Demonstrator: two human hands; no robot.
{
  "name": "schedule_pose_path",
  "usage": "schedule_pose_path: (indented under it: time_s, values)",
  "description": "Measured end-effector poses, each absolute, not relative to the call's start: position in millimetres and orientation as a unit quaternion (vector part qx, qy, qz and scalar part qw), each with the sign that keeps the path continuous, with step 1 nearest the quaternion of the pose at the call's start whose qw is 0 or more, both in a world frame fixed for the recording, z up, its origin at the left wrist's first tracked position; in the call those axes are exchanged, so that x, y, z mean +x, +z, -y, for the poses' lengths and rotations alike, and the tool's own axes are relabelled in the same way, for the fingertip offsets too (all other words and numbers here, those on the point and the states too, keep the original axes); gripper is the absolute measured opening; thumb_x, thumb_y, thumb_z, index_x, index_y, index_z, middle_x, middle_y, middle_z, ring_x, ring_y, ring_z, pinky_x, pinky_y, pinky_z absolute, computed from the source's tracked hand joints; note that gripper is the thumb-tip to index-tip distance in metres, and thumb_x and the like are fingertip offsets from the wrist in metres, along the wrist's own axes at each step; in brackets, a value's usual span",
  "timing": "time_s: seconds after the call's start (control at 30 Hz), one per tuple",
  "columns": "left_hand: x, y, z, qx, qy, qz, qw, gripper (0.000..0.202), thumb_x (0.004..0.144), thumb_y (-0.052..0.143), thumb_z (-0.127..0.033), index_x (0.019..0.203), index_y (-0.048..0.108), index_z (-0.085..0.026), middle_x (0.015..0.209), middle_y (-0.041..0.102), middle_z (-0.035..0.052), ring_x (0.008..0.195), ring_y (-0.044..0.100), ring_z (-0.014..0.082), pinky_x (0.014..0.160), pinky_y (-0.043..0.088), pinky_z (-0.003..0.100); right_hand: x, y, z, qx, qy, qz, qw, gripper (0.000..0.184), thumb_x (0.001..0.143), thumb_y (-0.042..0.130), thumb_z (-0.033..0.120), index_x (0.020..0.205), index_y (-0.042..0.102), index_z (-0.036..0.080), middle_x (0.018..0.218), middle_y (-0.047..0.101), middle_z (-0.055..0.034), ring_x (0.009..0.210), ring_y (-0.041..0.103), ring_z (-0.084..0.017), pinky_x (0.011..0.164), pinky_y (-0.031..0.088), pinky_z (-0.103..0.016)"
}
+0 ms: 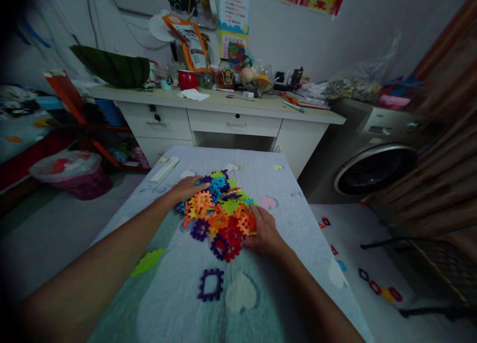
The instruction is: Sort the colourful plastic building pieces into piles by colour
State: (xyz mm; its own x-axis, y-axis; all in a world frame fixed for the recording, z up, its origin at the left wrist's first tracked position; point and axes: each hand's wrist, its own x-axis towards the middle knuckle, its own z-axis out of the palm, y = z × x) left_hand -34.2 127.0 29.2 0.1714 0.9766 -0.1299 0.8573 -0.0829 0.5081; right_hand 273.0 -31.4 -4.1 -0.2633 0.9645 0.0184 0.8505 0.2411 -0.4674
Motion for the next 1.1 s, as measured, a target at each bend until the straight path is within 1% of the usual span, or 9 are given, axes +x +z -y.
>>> schedule_pose_path:
  time_s: [0.1, 0.27, 0.43, 0.6, 0.7, 0.77, 0.93, 1.03, 1.1]
  values:
    - [-31, 33, -124, 0.788, 0.143, -0.516, 0.306, 0.065, 0.073, 0.050, -0.069, 0.116, 0.061, -0.022, 0.124, 0.060, 0.0084, 0.121, 0.051, 0.0281, 0.103, 0.039, 0.039, 261, 2, 11, -0.564, 0.188, 0.780, 0.195, 0.107, 0.061, 0.081, 0.046, 0.149, 0.027, 0.019, 0.146, 0.038, -0.0199, 0.134, 0.037, -0.036, 0.111, 0.028, -0.053]
    - [-16, 45, -102, 0.823, 0.191, -0.431, 0.317, 0.051, 0.076, 0.057, -0.055, 0.114, 0.064, -0.023, 0.117, 0.057, 0.0063, 0.118, 0.052, 0.0261, 0.107, 0.036, 0.040, 243, 11, -17, -0.530, 0.187, 0.782, 0.269, 0.085, 0.063, 0.079, 0.033, 0.139, 0.043, 0.019, 0.140, 0.043, -0.0159, 0.129, 0.043, -0.029, 0.109, 0.034, -0.046]
    - [-1, 59, -76, 0.831, 0.249, -0.390, 0.308, 0.039, 0.078, 0.056, -0.040, 0.112, 0.064, -0.022, 0.115, 0.057, 0.0061, 0.114, 0.054, 0.0223, 0.105, 0.039, 0.037, 226, 28, -39, -0.535, 0.187, 0.754, 0.333, 0.066, 0.066, 0.079, 0.034, 0.125, 0.055, 0.018, 0.122, 0.057, -0.0130, 0.114, 0.054, -0.028, 0.103, 0.040, -0.045]
    - [-15, 85, -38, 0.839, 0.230, -0.387, 0.305, 0.041, 0.085, 0.049, -0.039, 0.123, 0.057, -0.024, 0.128, 0.056, 0.0062, 0.124, 0.049, 0.0227, 0.109, 0.036, 0.040, 204, 38, -50, -0.545, 0.216, 0.706, 0.396, 0.062, 0.071, 0.075, 0.038, 0.126, 0.052, 0.021, 0.123, 0.058, -0.0109, 0.109, 0.057, -0.024, 0.098, 0.045, -0.042]
    - [-41, 87, -3, 0.844, 0.196, -0.444, 0.229, 0.058, 0.081, 0.056, -0.050, 0.134, 0.049, -0.028, 0.144, 0.045, 0.0073, 0.137, 0.036, 0.0297, 0.114, 0.024, 0.051, 196, 38, -54, -0.521, 0.273, 0.699, 0.406, 0.073, 0.068, 0.077, 0.042, 0.131, 0.047, 0.022, 0.129, 0.054, -0.0114, 0.107, 0.058, -0.022, 0.094, 0.048, -0.040]
    - [-60, 75, 23, 0.839, 0.159, -0.481, 0.198, 0.075, 0.073, 0.064, -0.057, 0.140, 0.042, -0.032, 0.151, 0.036, 0.0085, 0.141, 0.027, 0.0347, 0.113, 0.025, 0.055, 197, 38, -59, -0.500, 0.305, 0.701, 0.407, 0.074, 0.068, 0.077, 0.044, 0.132, 0.046, 0.023, 0.132, 0.051, -0.0120, 0.109, 0.057, -0.022, 0.090, 0.050, -0.038]
    - [-82, 14, 79, 0.802, 0.123, -0.565, 0.147, 0.113, 0.052, 0.077, -0.060, 0.149, 0.026, -0.036, 0.158, 0.022, 0.0111, 0.143, 0.018, 0.0437, 0.110, 0.023, 0.061, 209, 37, -78, -0.531, 0.231, 0.711, 0.399, 0.049, 0.079, 0.065, 0.042, 0.121, 0.055, 0.018, 0.124, 0.056, -0.0136, 0.112, 0.054, -0.024, 0.094, 0.046, -0.041]
    - [-72, -11, 92, 0.781, 0.125, -0.596, 0.136, 0.125, 0.049, 0.080, -0.054, 0.152, 0.013, -0.033, 0.159, 0.017, 0.0147, 0.144, 0.016, 0.0440, 0.110, 0.017, 0.065, 210, 33, -86, -0.567, 0.177, 0.720, 0.359, 0.042, 0.081, 0.062, 0.039, 0.116, 0.058, 0.017, 0.118, 0.060, -0.0129, 0.112, 0.054, -0.025, 0.099, 0.041, -0.043]
    - [-60, -17, 88, 0.778, 0.147, -0.598, 0.121, 0.128, 0.049, 0.081, -0.053, 0.152, 0.010, -0.030, 0.159, 0.014, 0.0170, 0.144, 0.015, 0.0427, 0.111, 0.014, 0.064, 207, 33, -90, -0.560, 0.205, 0.730, 0.334, 0.035, 0.083, 0.060, 0.039, 0.111, 0.061, 0.018, 0.110, 0.065, -0.0093, 0.101, 0.059, -0.022, 0.091, 0.045, -0.037]
